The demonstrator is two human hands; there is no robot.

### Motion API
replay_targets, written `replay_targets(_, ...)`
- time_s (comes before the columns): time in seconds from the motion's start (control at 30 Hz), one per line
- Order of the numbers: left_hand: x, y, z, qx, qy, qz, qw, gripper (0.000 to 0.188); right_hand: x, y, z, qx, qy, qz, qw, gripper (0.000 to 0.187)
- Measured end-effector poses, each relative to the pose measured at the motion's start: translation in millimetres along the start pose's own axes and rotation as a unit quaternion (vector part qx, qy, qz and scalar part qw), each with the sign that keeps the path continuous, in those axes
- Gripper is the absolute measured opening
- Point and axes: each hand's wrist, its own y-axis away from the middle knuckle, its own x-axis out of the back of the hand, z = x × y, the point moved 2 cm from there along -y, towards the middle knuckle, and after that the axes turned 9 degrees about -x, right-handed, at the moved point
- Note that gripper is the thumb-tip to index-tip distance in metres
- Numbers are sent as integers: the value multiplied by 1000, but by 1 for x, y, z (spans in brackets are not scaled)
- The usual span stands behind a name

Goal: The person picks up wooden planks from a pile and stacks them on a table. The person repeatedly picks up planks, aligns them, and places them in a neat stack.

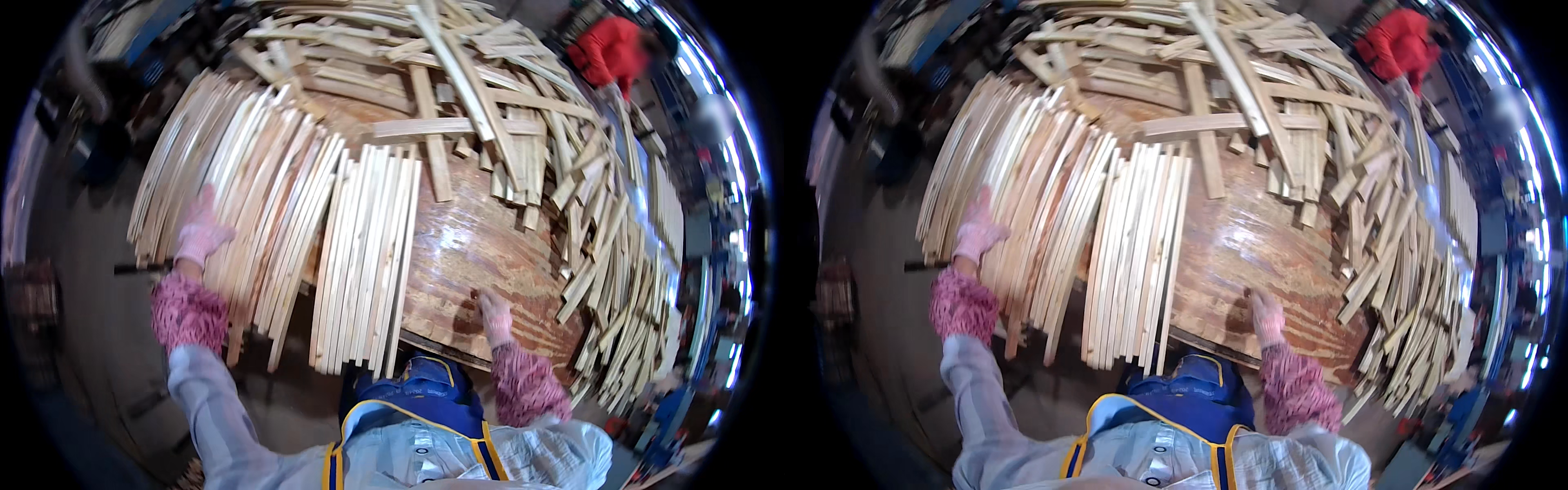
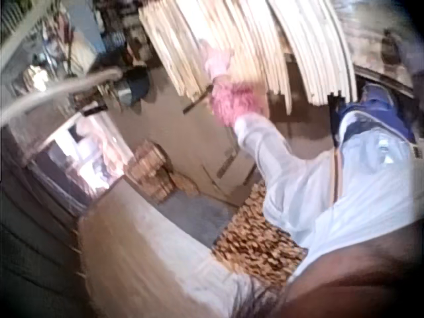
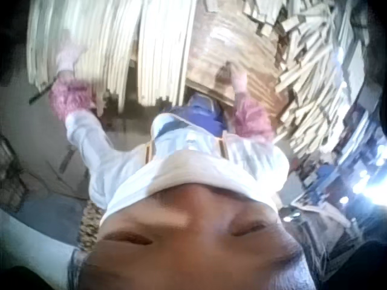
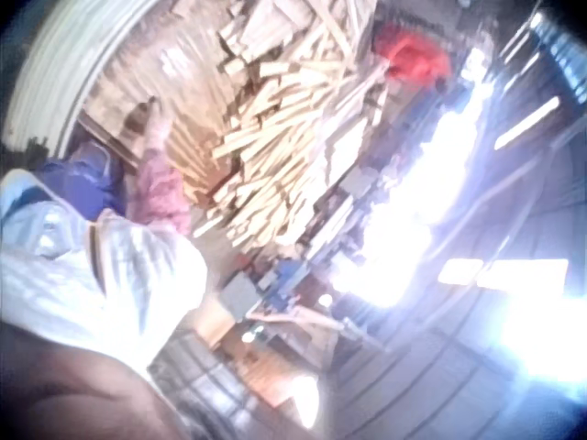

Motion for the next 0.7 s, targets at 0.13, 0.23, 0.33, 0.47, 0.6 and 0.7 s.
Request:
replay_targets(0.13,22,29,49,9,-96,125,987,101,25,-94,-139,196,31,147,969,41)
replay_targets(0.23,-14,54,93,-80,-56,223,970,90,50,-185,-210,205,153,265,930,47)
replay_targets(0.33,-66,90,136,-220,20,206,953,83,67,-234,-289,75,287,192,935,62)
replay_targets(0.47,-83,79,251,-242,274,9,931,79,63,-286,-288,40,252,149,955,40)
replay_targets(0.6,-91,32,358,-178,597,-128,772,74,45,-240,-231,336,131,95,928,34)
replay_targets(0.7,-117,-18,414,-173,561,-53,807,76,58,-224,-233,275,235,117,925,45)
